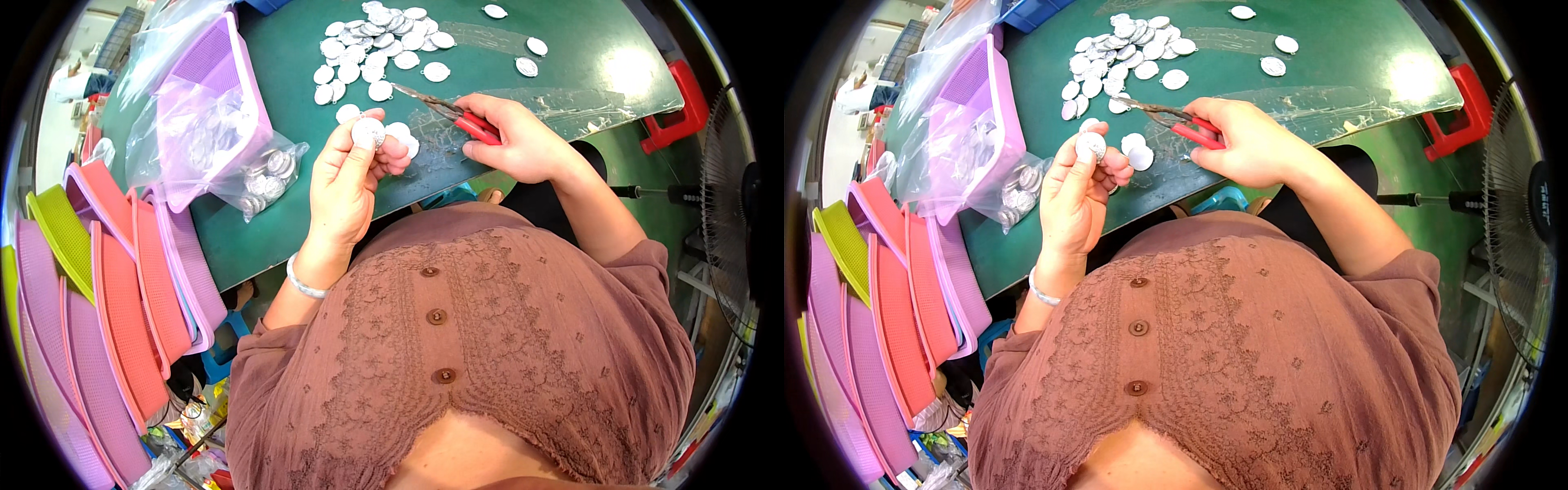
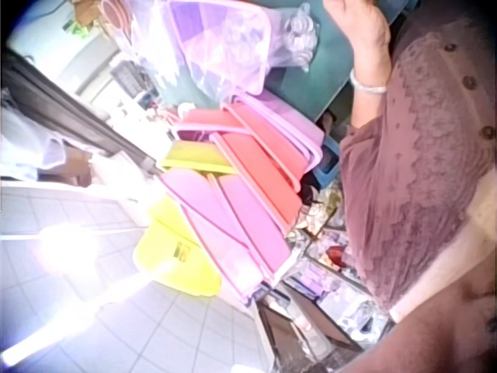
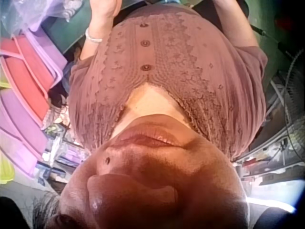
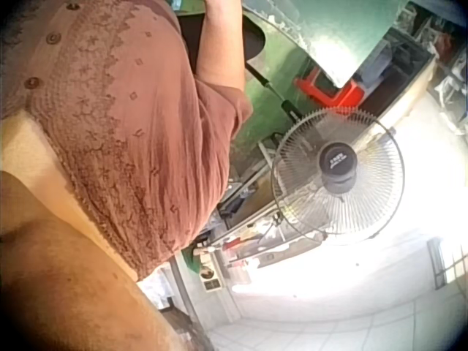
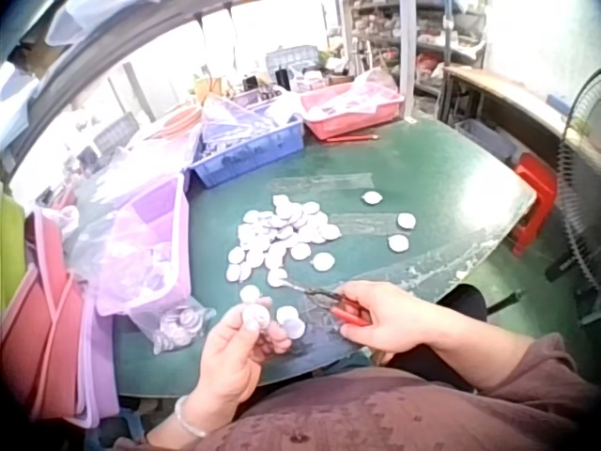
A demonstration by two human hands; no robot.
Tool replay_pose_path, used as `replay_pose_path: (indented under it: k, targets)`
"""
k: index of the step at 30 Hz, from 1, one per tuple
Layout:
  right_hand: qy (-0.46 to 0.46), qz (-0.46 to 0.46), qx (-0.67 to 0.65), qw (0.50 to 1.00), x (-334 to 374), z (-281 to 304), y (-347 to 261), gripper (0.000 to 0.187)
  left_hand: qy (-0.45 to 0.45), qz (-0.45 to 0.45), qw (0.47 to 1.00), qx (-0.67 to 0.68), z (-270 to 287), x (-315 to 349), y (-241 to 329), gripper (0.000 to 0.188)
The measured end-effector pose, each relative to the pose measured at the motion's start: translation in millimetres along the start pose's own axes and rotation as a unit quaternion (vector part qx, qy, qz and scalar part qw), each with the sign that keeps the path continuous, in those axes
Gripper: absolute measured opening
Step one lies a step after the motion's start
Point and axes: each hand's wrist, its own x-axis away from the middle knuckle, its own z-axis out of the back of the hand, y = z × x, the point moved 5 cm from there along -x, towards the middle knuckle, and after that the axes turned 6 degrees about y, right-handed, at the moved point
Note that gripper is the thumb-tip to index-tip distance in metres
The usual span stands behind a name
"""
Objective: The person assembles small round metal discs by hand, picking them from a pile and pressing them together. They use pliers to crimp the edges of some discs, then place the finished pieces into a purple basket. The process is repeated continuously throughout the clip.
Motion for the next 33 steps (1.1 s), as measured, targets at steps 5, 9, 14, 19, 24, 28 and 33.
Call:
replay_pose_path:
  k: [5,9,14,19,24,28,33]
  targets:
    - [0.001,0.001,0.004,1.0,-0.2,-0.4,0.6,0.039,-0.003,-0.005,1.0,0.004,0.8,-1.4,-0.3,0.028]
    - [0.006,0.009,0.008,1.0,-0.3,-0.8,1.4,0.039,0.0,-0.007,1.0,-0.003,1.9,-1.8,1.0,0.028]
    - [0.004,0.007,0.007,1.0,-0.1,-1.1,0.3,0.039,0.004,-0.013,1.0,-0.001,2.2,-1.6,1.6,0.025]
    - [-0.003,0.004,0.018,1.0,-0.4,-1.1,0.2,0.039,0.013,-0.013,1.0,-0.02,3.4,-1.2,3.6,0.022]
    - [-0.016,0.028,0.024,0.999,-0.4,-0.6,-2.2,0.039,0.038,-0.03,0.997,-0.058,4.5,-1.7,4.6,0.017]
    - [-0.044,0.052,0.026,0.997,1.1,-0.2,-4.7,0.039,0.054,-0.041,0.991,-0.115,3.2,-0.5,6.8,0.016]
    - [-0.136,0.02,-0.031,0.99,0.8,-6.1,-8.8,0.032,0.051,-0.042,0.991,-0.12,1.1,-1.4,8.1,0.013]
